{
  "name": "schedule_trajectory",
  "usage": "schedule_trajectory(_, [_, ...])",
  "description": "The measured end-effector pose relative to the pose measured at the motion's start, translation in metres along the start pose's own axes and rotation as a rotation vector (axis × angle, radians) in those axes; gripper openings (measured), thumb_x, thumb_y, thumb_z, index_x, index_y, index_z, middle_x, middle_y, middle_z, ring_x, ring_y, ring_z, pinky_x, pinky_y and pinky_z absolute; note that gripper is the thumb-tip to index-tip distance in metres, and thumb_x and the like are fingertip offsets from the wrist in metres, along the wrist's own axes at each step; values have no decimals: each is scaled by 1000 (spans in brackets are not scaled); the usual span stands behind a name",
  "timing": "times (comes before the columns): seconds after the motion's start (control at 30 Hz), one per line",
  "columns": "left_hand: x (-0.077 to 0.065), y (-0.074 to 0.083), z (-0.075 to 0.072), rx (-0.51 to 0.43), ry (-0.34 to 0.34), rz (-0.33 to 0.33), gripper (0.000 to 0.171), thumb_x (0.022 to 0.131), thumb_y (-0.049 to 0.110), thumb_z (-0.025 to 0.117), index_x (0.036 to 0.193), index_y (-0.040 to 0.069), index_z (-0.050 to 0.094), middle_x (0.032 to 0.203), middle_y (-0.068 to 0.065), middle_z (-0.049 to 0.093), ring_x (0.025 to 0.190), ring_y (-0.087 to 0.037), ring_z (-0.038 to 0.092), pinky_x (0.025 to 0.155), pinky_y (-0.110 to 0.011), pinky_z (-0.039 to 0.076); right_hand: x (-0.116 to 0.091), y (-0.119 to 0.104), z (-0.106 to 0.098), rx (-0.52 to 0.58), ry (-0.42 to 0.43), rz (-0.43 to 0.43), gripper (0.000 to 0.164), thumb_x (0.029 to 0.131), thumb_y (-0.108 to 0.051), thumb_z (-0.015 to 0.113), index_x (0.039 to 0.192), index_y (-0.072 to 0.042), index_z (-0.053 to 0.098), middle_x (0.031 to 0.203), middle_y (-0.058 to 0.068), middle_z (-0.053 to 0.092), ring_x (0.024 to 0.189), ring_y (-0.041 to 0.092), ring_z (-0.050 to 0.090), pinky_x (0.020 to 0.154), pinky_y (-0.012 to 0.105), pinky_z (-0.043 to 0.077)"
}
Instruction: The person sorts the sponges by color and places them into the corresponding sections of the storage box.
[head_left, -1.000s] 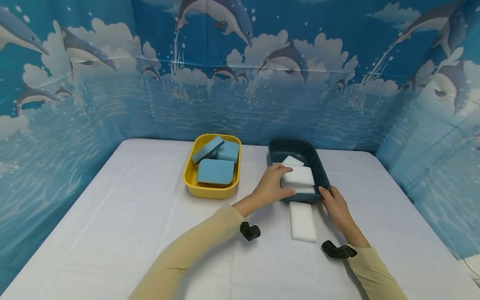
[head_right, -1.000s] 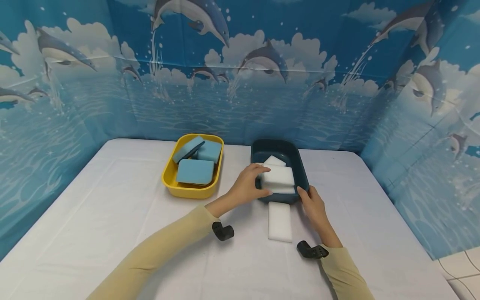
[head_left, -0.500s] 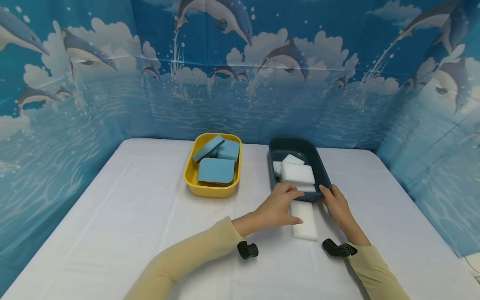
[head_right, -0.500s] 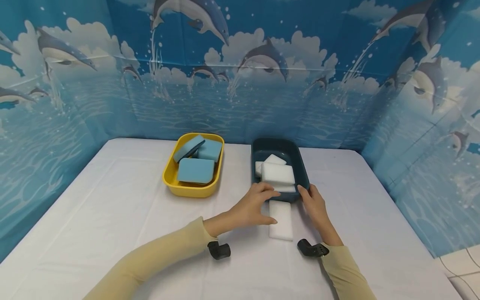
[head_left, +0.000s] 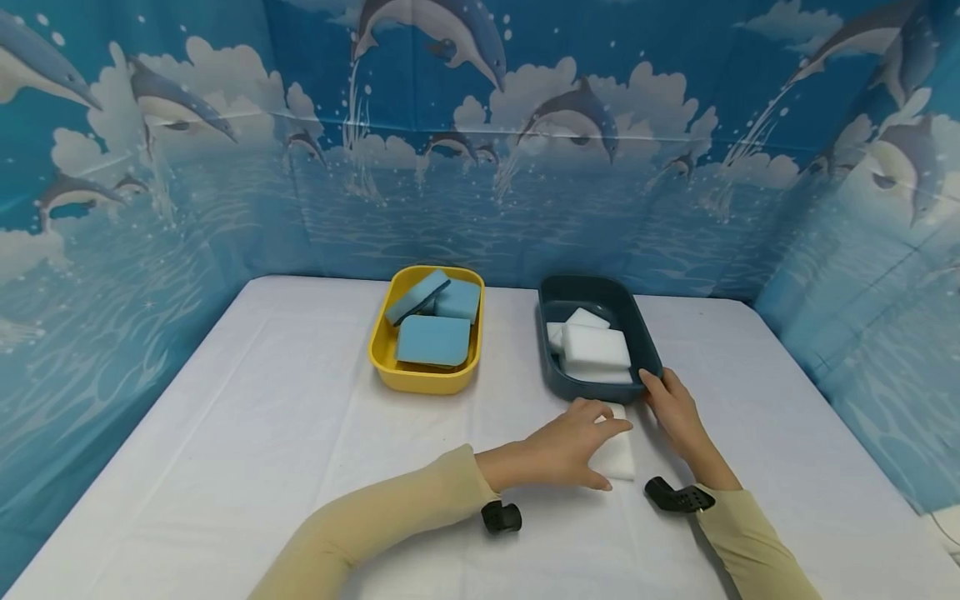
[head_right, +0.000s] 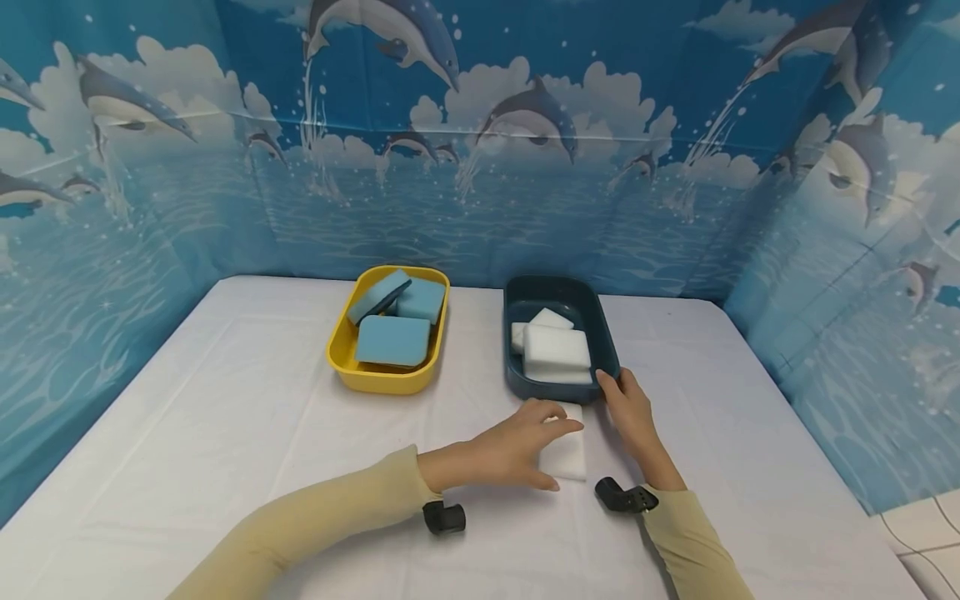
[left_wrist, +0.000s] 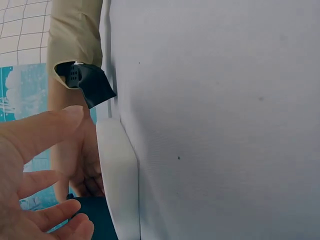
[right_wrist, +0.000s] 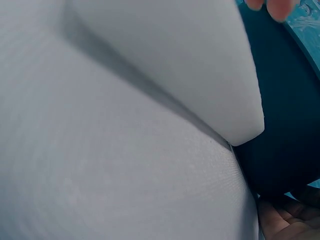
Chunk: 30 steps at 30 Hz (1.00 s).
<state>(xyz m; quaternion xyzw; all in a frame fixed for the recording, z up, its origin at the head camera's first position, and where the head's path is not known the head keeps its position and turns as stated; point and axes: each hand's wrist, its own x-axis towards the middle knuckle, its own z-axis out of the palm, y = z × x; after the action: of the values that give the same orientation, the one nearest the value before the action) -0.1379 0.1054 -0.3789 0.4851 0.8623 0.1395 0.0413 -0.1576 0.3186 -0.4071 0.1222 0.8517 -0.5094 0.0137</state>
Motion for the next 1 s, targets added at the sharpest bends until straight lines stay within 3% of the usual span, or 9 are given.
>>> schedule_trajectory(0.2, [7, 8, 4, 147, -52, 23, 73, 78, 46, 72, 141, 30, 39, 142, -1, 38, 126, -15, 36, 99, -20, 40, 0, 2, 0, 12, -1, 1, 74, 98, -52, 29, 145, 4, 19, 147, 27, 28, 138, 37, 30, 115, 51, 27])
schedule_trajectory(0.57, [11, 13, 13, 268, -118, -27, 59, 79, 48, 71, 133, 41, 48, 139, 2, 38, 121, -13, 35, 89, -23, 38, 1, 2, 3, 9, -2, -2, 74, 98, -53, 29, 146, 2, 19, 149, 27, 26, 139, 37, 29, 115, 50, 26])
schedule_trajectory(0.67, [11, 13, 15, 262, -118, -45, 57, 79, 47, 70, 132, 42, 48, 139, 3, 38, 123, -14, 34, 90, -26, 37, 1, 1, 2, 13, -5, -10, 74, 98, -53, 29, 146, 2, 18, 149, 27, 25, 140, 37, 28, 115, 50, 26])
schedule_trajectory(0.8, [12, 11, 17, 202, -123, -70, 55, 81, 44, 70, 131, 42, 49, 140, 3, 37, 124, -15, 32, 82, -28, 36, 1, 1, 0, 18, -7, -17, 75, 98, -53, 28, 146, 2, 17, 149, 27, 25, 139, 37, 28, 115, 51, 26])
schedule_trajectory(1.0, [11, 9, 17, 118, -83, -41, 42, 83, 36, 70, 123, 34, 57, 137, 0, 40, 121, -16, 34, 73, -24, 42, 1, 3, -3, 4, 3, -15, 75, 97, -54, 28, 146, 1, 19, 147, 26, 29, 135, 34, 32, 112, 48, 30])
